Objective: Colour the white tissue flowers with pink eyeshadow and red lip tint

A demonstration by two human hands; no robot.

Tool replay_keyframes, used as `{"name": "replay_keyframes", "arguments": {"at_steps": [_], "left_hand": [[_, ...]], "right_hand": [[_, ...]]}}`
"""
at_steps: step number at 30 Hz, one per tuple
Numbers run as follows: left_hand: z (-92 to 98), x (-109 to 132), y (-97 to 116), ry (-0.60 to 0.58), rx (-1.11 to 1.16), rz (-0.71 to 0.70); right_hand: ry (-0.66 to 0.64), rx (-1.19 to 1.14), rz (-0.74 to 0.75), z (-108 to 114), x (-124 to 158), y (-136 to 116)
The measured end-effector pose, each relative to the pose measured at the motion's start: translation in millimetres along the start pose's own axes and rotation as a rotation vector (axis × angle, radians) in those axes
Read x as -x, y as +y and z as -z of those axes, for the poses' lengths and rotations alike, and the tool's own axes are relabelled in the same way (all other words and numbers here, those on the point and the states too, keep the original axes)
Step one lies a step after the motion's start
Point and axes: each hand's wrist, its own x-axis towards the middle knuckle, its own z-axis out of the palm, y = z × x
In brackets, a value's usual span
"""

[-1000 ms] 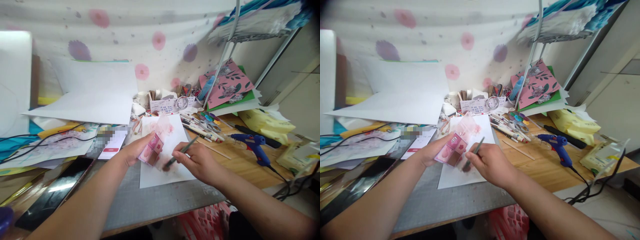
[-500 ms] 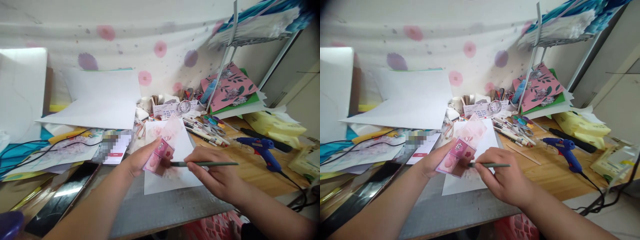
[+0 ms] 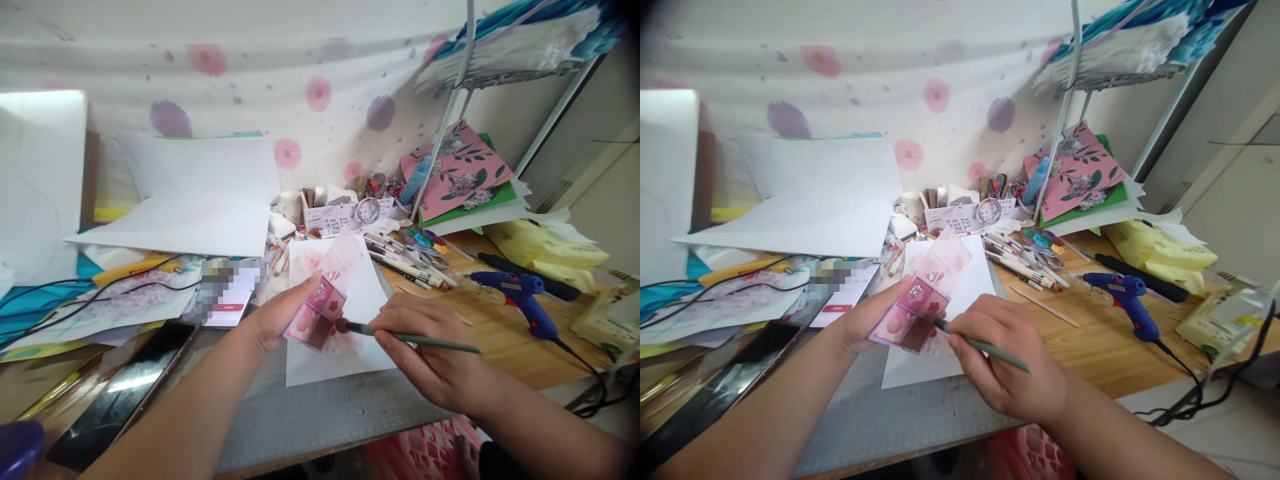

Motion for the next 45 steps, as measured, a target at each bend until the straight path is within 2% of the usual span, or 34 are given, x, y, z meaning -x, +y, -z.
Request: {"name": "replay_keyframes", "arguments": {"at_steps": [3,6,9,14,16,19,23,26,29,37,45], "left_hand": [[1.2,-0.2,0.9,0.004,-0.021,-0.007],[2.4,-0.9,1.0,-0.004,-0.062,-0.022],[4.0,-2.4,-0.2,-0.016,-0.076,-0.037],[8.0,-5.3,-2.6,0.037,-0.062,-0.024],[9.2,-5.7,-2.7,0.037,-0.072,-0.029],[10.1,-5.6,-2.5,0.035,-0.107,-0.017],[10.2,-5.4,-2.1,0.038,-0.099,-0.042],[9.8,-5.3,-1.9,0.046,-0.107,-0.029],[9.2,-5.1,-1.9,0.052,-0.056,-0.043],[8.4,-4.9,-1.8,0.068,-0.037,-0.035],[8.3,-4.6,-0.8,0.054,-0.093,-0.022]], "right_hand": [[0.023,-0.021,0.022,-1.0,1.1,1.5],[0.012,0.013,-0.018,-1.5,1.3,3.3],[0.027,-0.014,0.028,-1.4,0.4,4.3],[0.018,0.002,0.017,-0.9,-0.5,4.3],[0.047,0.002,0.041,-1.0,0.3,4.3],[0.018,0.036,0.011,-0.9,2.1,4.3],[0.058,0.046,0.023,-0.8,3.6,4.0],[0.027,0.064,0.000,-1.6,3.2,3.4],[0.069,0.046,0.034,-3.0,2.4,3.2],[0.063,0.069,0.022,-4.7,4.2,4.9],[0.074,0.072,0.018,-5.2,3.7,2.5]]}}
